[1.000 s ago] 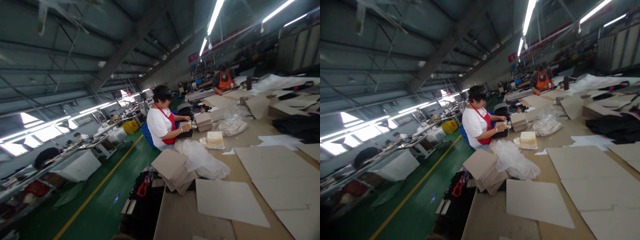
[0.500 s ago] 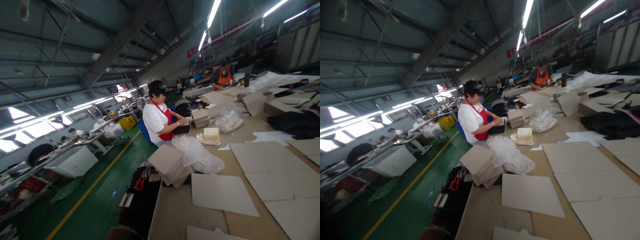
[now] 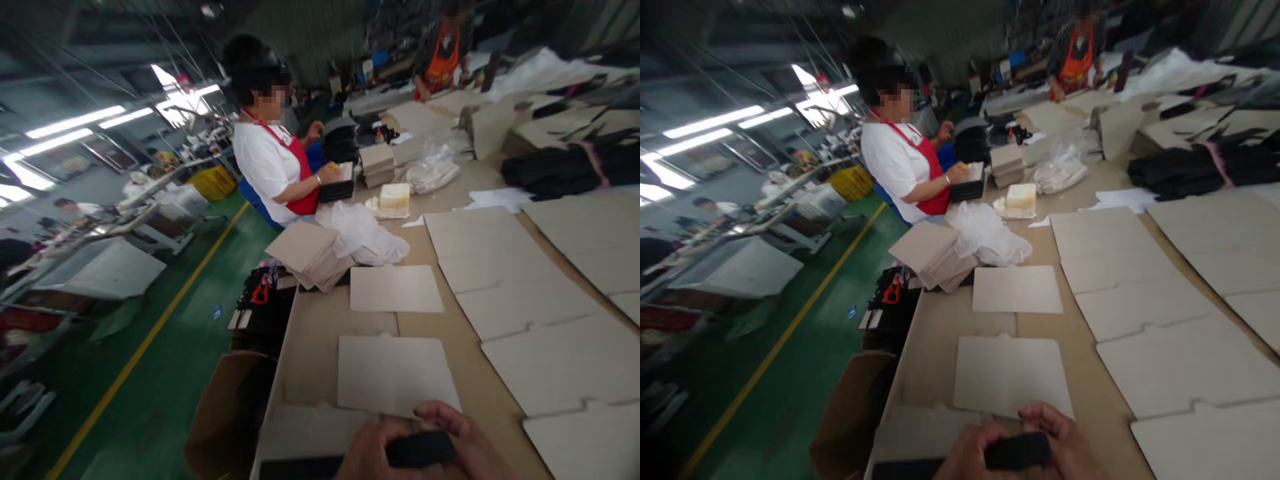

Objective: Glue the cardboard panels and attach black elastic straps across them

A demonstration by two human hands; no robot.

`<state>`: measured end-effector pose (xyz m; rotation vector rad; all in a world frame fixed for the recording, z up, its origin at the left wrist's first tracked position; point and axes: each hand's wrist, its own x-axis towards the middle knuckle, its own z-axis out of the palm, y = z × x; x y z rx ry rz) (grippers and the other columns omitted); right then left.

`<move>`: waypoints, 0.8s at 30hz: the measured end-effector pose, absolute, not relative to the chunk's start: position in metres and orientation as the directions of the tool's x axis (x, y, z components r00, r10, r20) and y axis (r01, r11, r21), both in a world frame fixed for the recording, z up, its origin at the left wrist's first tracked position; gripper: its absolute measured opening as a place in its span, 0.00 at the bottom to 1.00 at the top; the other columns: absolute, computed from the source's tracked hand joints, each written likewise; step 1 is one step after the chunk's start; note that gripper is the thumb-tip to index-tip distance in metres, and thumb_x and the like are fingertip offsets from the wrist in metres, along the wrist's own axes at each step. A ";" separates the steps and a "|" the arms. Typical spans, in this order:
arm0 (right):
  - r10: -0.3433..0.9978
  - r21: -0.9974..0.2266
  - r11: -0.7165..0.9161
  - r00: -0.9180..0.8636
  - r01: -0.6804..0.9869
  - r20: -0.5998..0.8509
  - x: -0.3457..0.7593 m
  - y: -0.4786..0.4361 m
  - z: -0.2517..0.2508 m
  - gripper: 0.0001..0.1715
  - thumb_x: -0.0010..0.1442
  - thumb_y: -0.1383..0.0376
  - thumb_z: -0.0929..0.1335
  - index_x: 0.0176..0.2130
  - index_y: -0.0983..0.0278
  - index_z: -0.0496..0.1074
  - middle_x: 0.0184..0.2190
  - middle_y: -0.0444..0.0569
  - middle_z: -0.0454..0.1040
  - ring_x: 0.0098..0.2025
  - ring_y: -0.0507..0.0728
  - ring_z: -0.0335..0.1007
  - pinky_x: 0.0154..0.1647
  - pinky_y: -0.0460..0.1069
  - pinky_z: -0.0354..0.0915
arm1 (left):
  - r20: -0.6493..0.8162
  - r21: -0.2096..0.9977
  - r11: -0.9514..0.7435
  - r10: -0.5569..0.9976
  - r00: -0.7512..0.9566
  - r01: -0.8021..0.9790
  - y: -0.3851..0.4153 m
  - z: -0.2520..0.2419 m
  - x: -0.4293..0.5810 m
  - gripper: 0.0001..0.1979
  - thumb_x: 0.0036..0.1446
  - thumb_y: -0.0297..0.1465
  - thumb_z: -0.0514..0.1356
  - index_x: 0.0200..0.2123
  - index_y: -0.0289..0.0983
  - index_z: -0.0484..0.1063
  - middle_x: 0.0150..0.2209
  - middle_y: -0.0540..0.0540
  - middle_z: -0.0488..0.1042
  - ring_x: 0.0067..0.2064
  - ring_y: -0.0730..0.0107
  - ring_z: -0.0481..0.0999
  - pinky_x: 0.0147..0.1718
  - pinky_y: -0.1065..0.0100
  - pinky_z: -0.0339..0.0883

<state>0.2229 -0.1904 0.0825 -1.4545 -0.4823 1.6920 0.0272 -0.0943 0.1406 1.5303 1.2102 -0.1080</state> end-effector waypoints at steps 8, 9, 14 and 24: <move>0.796 -0.789 -0.604 -0.036 -0.111 -0.604 0.244 -0.222 0.079 0.18 0.46 0.57 0.70 0.37 0.62 0.75 0.32 0.46 0.75 0.35 0.56 0.68 0.35 0.49 0.63 | -0.737 0.585 0.106 0.483 0.473 0.804 -0.113 0.136 -0.011 0.11 0.44 0.35 0.68 0.32 0.37 0.78 0.26 0.55 0.70 0.31 0.72 0.67 0.29 0.73 0.54; 0.799 -0.798 -0.600 0.008 -0.053 -0.601 0.247 -0.223 0.075 0.17 0.47 0.57 0.69 0.37 0.62 0.76 0.31 0.46 0.75 0.35 0.56 0.67 0.36 0.49 0.62 | -0.739 0.589 0.098 0.468 0.485 0.802 -0.106 0.136 -0.019 0.10 0.45 0.34 0.67 0.32 0.37 0.78 0.26 0.55 0.70 0.30 0.72 0.67 0.29 0.73 0.54; 0.792 -0.788 -0.601 0.233 0.134 -0.565 0.262 -0.199 0.062 0.17 0.50 0.52 0.68 0.33 0.61 0.75 0.27 0.44 0.73 0.31 0.56 0.66 0.34 0.50 0.61 | -0.682 0.583 0.060 0.578 0.448 0.810 -0.068 0.127 -0.040 0.10 0.50 0.36 0.63 0.34 0.38 0.78 0.29 0.53 0.75 0.33 0.69 0.71 0.32 0.71 0.58; 0.778 -0.798 -0.564 0.463 0.214 -0.426 0.280 -0.156 0.015 0.18 0.50 0.49 0.67 0.30 0.61 0.72 0.23 0.43 0.71 0.27 0.55 0.65 0.30 0.50 0.60 | -0.553 0.656 0.130 0.753 0.357 0.744 -0.012 0.073 -0.025 0.12 0.52 0.34 0.61 0.38 0.35 0.78 0.29 0.50 0.78 0.32 0.68 0.74 0.33 0.69 0.64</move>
